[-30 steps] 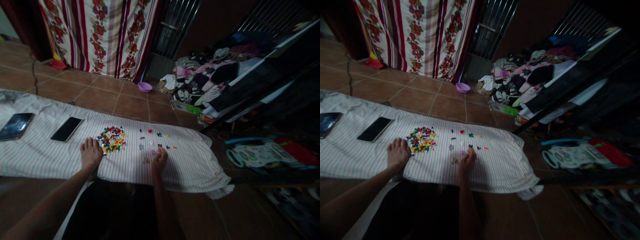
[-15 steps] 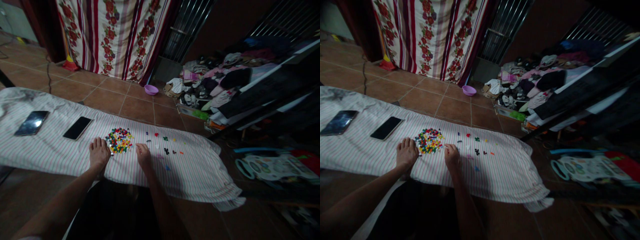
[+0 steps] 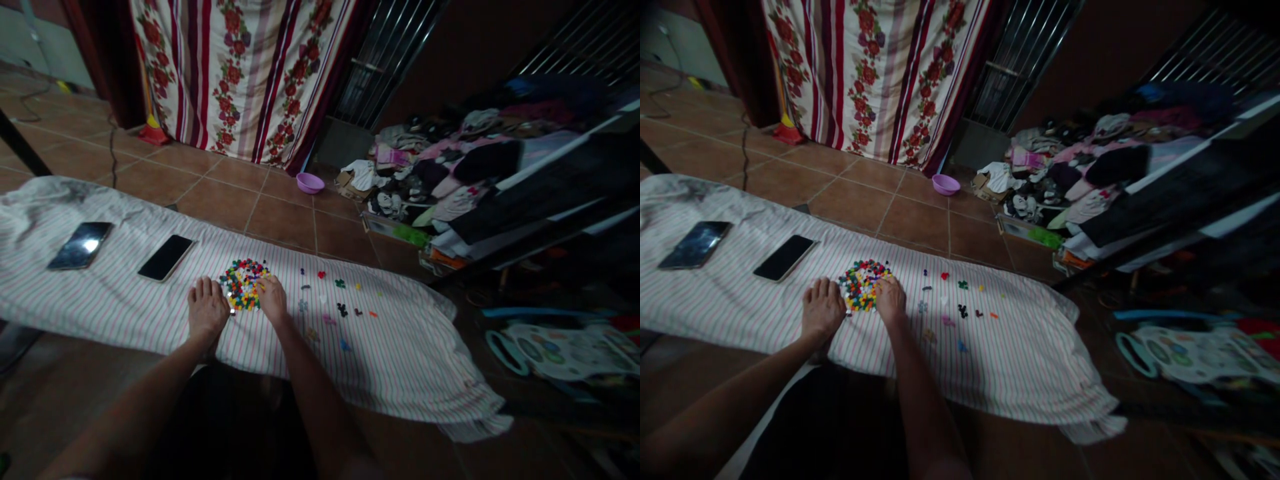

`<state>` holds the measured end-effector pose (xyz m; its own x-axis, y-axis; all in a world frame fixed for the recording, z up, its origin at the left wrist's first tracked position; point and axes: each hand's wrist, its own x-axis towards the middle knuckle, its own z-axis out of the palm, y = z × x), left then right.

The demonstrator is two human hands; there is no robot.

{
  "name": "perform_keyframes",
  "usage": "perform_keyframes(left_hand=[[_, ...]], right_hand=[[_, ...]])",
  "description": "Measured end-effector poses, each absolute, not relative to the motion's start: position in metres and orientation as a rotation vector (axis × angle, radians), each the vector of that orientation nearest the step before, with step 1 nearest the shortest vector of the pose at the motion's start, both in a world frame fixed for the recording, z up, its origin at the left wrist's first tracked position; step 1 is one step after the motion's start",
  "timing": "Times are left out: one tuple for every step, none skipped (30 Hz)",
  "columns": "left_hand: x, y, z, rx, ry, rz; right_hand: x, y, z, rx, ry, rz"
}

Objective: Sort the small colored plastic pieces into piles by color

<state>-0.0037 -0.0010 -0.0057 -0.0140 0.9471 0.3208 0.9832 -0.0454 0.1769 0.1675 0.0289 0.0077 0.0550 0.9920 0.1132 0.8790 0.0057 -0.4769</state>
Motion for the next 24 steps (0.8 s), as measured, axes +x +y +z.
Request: perform_keyframes(left_hand=[[-0.003, -0.001, -0.005, -2.132, -2.104, -0.542], [-0.003, -0.001, -0.005, -2.132, -2.111, -0.544], [-0.003, -0.001, -0.004, -2.134, -2.117, -0.551], [-0.003, -0.002, -0.004, -2.135, -2.120, -0.560], [-0.003, -0.002, -0.004, -2.138, -2.121, -0.567], [-0.003, -0.002, -0.004, -2.140, -2.121, -0.573], [-0.003, -0.002, -0.004, -2.145, -2.119, -0.578], [-0.003, -0.002, -0.004, -2.149, -2.120, -0.583], [-0.004, -0.002, -0.004, -2.153, -2.123, -0.591], [-0.004, -0.002, -0.004, -2.159, -2.127, -0.605], [-0.004, -0.002, -0.004, -2.167, -2.131, -0.619], [-0.004, -0.002, -0.004, -2.172, -2.133, -0.631], [-0.004, -0.002, -0.003, -2.176, -2.134, -0.636], [-0.004, -0.002, -0.003, -2.176, -2.133, -0.635], [-0.004, -0.002, -0.003, -2.172, -2.129, -0.626], [-0.004, -0.002, -0.003, -2.167, -2.124, -0.612], [-0.004, -0.002, -0.002, -2.160, -2.119, -0.597], [-0.003, -0.003, -0.001, -2.158, -2.116, -0.584], [-0.003, -0.003, 0.000, -2.161, -2.117, -0.577], [-0.003, -0.003, 0.001, -2.167, -2.121, -0.572], [-0.004, -0.003, 0.001, -2.174, -2.126, -0.570], [-0.004, -0.004, 0.002, -2.180, -2.129, -0.566], [-0.004, -0.004, 0.002, -2.183, -2.130, -0.564], [-0.004, -0.004, 0.002, -2.181, -2.131, -0.563]], right_hand=[[0.167, 0.030, 0.008, -1.925, -1.873, 0.362], [0.167, 0.030, 0.008, -1.928, -1.872, 0.363], [0.167, 0.030, 0.007, -1.927, -1.869, 0.364], [0.167, 0.030, 0.006, -1.919, -1.865, 0.363], [0.167, 0.030, 0.005, -1.906, -1.861, 0.360], [0.167, 0.030, 0.004, -1.885, -1.855, 0.354], [0.168, 0.029, 0.003, -1.860, -1.844, 0.345], [0.168, 0.029, 0.002, -1.833, -1.831, 0.337], [0.169, 0.029, 0.001, -1.808, -1.816, 0.333], [0.169, 0.029, 0.000, -1.788, -1.800, 0.335], [0.170, 0.029, -0.001, -1.772, -1.782, 0.343], [0.170, 0.029, -0.001, -1.756, -1.765, 0.356], [0.170, 0.029, -0.002, -1.740, -1.747, 0.373], [0.171, 0.028, -0.003, -1.721, -1.730, 0.393], [0.171, 0.028, -0.004, -1.700, -1.712, 0.412], [0.172, 0.027, -0.005, -1.679, -1.695, 0.431], [0.173, 0.026, -0.007, -1.661, -1.678, 0.448], [0.174, 0.025, -0.008, -1.649, -1.659, 0.462], [0.175, 0.024, -0.009, -1.641, -1.638, 0.475], [0.177, 0.022, -0.010, -1.633, -1.616, 0.484], [0.179, 0.021, -0.011, -1.624, -1.592, 0.491], [0.182, 0.019, -0.012, -1.613, -1.565, 0.497], [0.185, 0.017, -0.012, -1.601, -1.535, 0.501], [0.189, 0.015, -0.011, -1.591, -1.500, 0.502]])
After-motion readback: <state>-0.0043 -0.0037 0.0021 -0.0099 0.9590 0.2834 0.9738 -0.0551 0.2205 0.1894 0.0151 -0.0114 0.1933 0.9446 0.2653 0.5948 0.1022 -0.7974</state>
